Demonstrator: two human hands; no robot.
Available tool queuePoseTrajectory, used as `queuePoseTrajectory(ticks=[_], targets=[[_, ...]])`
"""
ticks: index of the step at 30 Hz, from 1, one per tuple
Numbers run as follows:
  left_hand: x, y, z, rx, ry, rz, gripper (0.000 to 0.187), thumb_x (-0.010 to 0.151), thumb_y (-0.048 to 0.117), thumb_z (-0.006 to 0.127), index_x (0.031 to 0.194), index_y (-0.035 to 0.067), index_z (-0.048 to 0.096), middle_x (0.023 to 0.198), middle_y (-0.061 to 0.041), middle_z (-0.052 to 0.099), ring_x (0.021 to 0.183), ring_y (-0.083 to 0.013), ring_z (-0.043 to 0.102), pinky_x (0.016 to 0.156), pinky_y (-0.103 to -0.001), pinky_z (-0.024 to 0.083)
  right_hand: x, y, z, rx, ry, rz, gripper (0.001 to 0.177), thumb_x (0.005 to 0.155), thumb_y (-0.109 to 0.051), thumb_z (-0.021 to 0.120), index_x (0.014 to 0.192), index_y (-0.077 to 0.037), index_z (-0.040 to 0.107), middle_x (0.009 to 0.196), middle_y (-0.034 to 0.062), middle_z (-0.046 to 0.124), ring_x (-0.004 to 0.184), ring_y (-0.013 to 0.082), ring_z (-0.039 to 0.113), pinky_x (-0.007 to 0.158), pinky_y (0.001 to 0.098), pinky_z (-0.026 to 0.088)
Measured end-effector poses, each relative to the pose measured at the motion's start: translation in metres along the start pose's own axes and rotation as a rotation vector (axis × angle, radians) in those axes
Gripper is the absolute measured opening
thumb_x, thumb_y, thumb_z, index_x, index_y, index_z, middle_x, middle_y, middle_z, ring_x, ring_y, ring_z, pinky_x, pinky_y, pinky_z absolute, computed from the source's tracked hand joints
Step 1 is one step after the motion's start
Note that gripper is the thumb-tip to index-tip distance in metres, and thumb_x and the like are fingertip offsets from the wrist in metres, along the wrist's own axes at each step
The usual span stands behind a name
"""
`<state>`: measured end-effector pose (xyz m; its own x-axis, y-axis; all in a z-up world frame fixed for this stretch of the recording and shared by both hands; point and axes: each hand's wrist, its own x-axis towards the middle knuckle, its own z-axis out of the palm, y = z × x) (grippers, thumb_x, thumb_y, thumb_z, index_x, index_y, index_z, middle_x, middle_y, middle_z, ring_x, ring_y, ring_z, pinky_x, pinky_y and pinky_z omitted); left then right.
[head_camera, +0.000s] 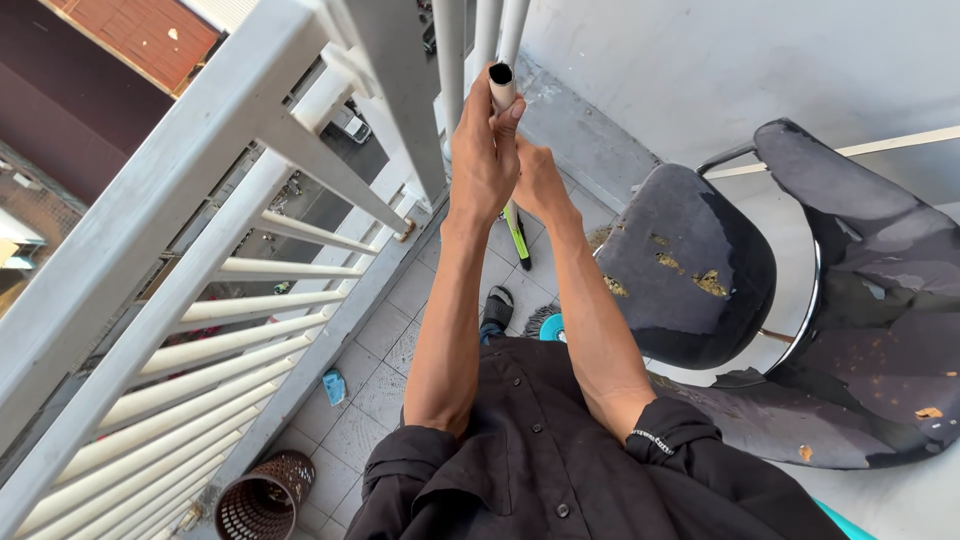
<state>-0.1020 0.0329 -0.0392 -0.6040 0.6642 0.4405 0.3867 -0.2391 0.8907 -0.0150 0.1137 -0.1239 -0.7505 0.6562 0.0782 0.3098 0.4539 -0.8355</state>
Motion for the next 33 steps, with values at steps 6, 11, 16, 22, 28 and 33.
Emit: queuePoseTrajectory(ticks=[6, 11, 16, 22, 28, 33], targets=[[-0.009, 0.005, -0.02, 0.015, 0.012, -0.036, 0.039, 0.11, 0.006, 0.057, 0.147, 0.009, 0.046, 0.11, -0.013, 0.072, 0.103, -0.0235, 0.076, 0.088, -0.038, 0.06, -0.005, -0.026, 0.011, 0.018, -0.06, 0.09, 0.04, 0.099, -0.016, 0.059, 0.139, -0.011, 0.057, 0.102, 0.0154, 0.075, 0.098, 0.0344, 0.073, 0.079, 0.0455, 0.054], [-0.025, 0.007, -0.039, 0.019, 0.02, 0.016, 0.039, 0.11, 0.002, 0.052, 0.147, 0.009, 0.046, 0.115, -0.014, 0.069, 0.112, -0.0259, 0.074, 0.092, -0.039, 0.061, -0.016, -0.035, 0.03, 0.015, -0.065, 0.053, 0.041, 0.099, -0.016, 0.057, 0.139, -0.012, 0.055, 0.102, 0.0164, 0.075, 0.099, 0.0343, 0.074, 0.08, 0.0459, 0.055], [-0.039, 0.017, -0.058, 0.028, 0.01, -0.052, 0.039, 0.109, 0.0, 0.056, 0.146, 0.007, 0.047, 0.112, -0.015, 0.07, 0.104, -0.0255, 0.073, 0.092, -0.041, 0.06, -0.031, -0.037, 0.049, 0.022, -0.036, -0.011, 0.037, 0.101, -0.017, 0.058, 0.138, -0.011, 0.057, 0.106, 0.0176, 0.076, 0.103, 0.0346, 0.075, 0.084, 0.045, 0.056], [-0.058, 0.022, -0.075, 0.017, 0.01, 0.036, 0.042, 0.108, -0.005, 0.053, 0.148, 0.007, 0.045, 0.117, -0.015, 0.068, 0.114, -0.0263, 0.073, 0.1, -0.04, 0.061, -0.048, -0.039, 0.068, 0.01, -0.005, -0.024, 0.037, 0.102, -0.019, 0.06, 0.137, -0.008, 0.058, 0.109, 0.0212, 0.075, 0.106, 0.0391, 0.072, 0.087, 0.0456, 0.055], [-0.07, 0.025, -0.085, 0.001, 0.01, 0.065, 0.046, 0.105, -0.01, 0.048, 0.148, 0.003, 0.043, 0.126, -0.019, 0.064, 0.119, -0.0282, 0.072, 0.1, -0.039, 0.062, -0.058, -0.041, 0.077, 0.033, -0.026, -0.022, 0.039, 0.101, -0.02, 0.059, 0.138, -0.008, 0.055, 0.107, 0.0224, 0.075, 0.102, 0.0405, 0.073, 0.083, 0.0464, 0.056], [-0.074, 0.031, -0.087, 0.006, 0.02, 0.039, 0.039, 0.109, -0.004, 0.053, 0.146, 0.006, 0.047, 0.119, -0.015, 0.067, 0.113, -0.0258, 0.074, 0.097, -0.037, 0.063, -0.063, -0.038, 0.082, -0.002, -0.004, -0.065, 0.037, 0.104, -0.021, 0.059, 0.138, -0.007, 0.054, 0.106, 0.0231, 0.074, 0.101, 0.0429, 0.072, 0.081, 0.0483, 0.055]])
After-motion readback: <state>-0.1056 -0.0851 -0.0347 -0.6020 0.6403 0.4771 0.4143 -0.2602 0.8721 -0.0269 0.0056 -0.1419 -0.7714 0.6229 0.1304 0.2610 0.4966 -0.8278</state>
